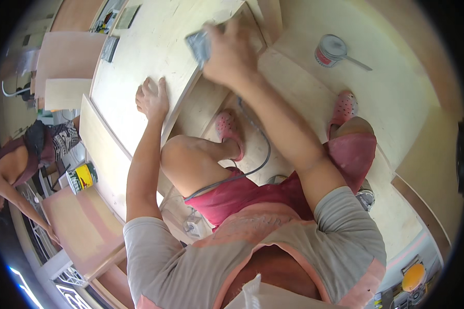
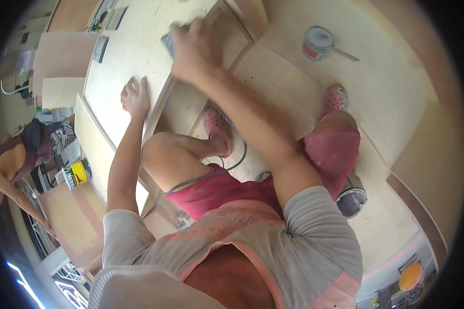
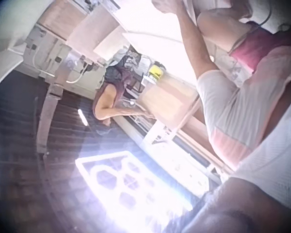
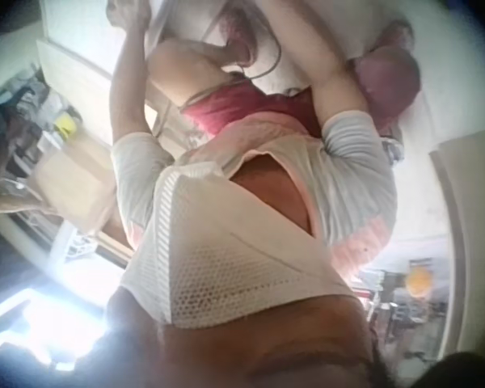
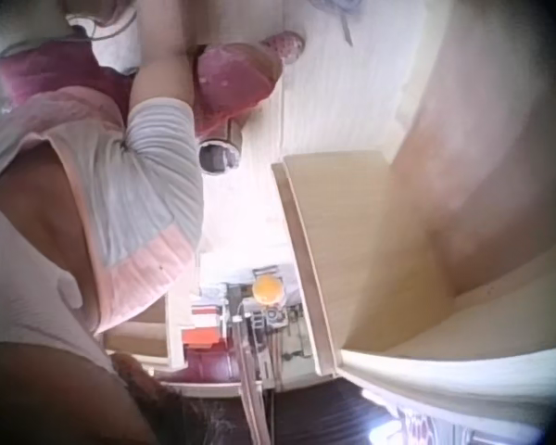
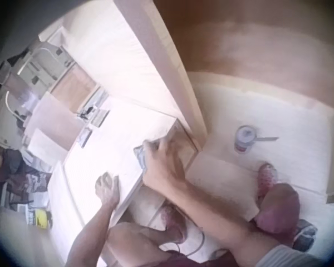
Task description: The person handles an electric sander and sands various wooden surfaces and edges of a cabinet using the electric sander.
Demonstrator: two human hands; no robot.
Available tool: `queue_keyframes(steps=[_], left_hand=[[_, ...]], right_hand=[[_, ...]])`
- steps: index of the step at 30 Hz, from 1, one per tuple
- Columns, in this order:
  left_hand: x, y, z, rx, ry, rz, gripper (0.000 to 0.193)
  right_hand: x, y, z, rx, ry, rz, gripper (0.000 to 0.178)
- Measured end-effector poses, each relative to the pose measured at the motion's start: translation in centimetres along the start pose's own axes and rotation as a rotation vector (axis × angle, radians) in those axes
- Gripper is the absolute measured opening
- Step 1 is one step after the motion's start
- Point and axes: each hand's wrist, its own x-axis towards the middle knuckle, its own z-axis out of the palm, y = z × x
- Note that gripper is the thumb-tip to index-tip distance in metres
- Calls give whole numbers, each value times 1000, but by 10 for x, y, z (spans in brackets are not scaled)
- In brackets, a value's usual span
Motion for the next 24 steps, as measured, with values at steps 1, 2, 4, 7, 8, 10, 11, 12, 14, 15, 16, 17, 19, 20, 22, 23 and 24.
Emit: queue_keyframes(steps=[1,2,4,7,8,10,11,12,14,15,16,17,19,20,22,23,24], left_hand=[[0,-2,0,6,-5,-13,71],[0,-2,1,5,-9,8,71],[1,-1,0,2,-17,14,70],[-2,3,2,12,-14,7,70],[-2,5,2,31,-14,-3,70],[-1,3,0,38,-18,0,69],[-1,5,0,29,-18,-13,69],[-2,6,0,31,-20,-8,69],[-1,6,-2,37,-13,-6,68],[-1,7,-1,36,-11,-8,68],[-1,6,-2,37,-10,-7,68],[0,5,-1,37,-12,-6,67],[0,3,-1,42,-13,-14,67],[0,3,-1,48,-17,-14,67],[0,2,-2,35,-18,-16,67],[0,1,-3,23,-20,-17,66],[1,1,-3,25,-20,-15,66]], right_hand=[[-12,-15,-2,45,-150,30,59],[-21,-18,7,45,-197,-62,57],[-40,-26,13,72,-221,-217,47],[-45,-32,14,18,-261,-199,45],[-39,-28,12,37,-215,-188,47],[-22,-22,9,49,-141,-137,49],[-12,-16,5,47,-76,-105,51],[-3,-10,1,48,-73,-99,51],[14,3,-5,45,39,48,57],[19,12,-4,45,39,45,57],[23,21,-1,70,140,79,61],[24,30,2,94,239,115,65],[22,48,5,190,256,166,68],[20,55,7,285,276,223,72],[12,64,11,354,306,295,75],[10,68,14,423,336,369,78],[10,74,18,424,337,372,78]])
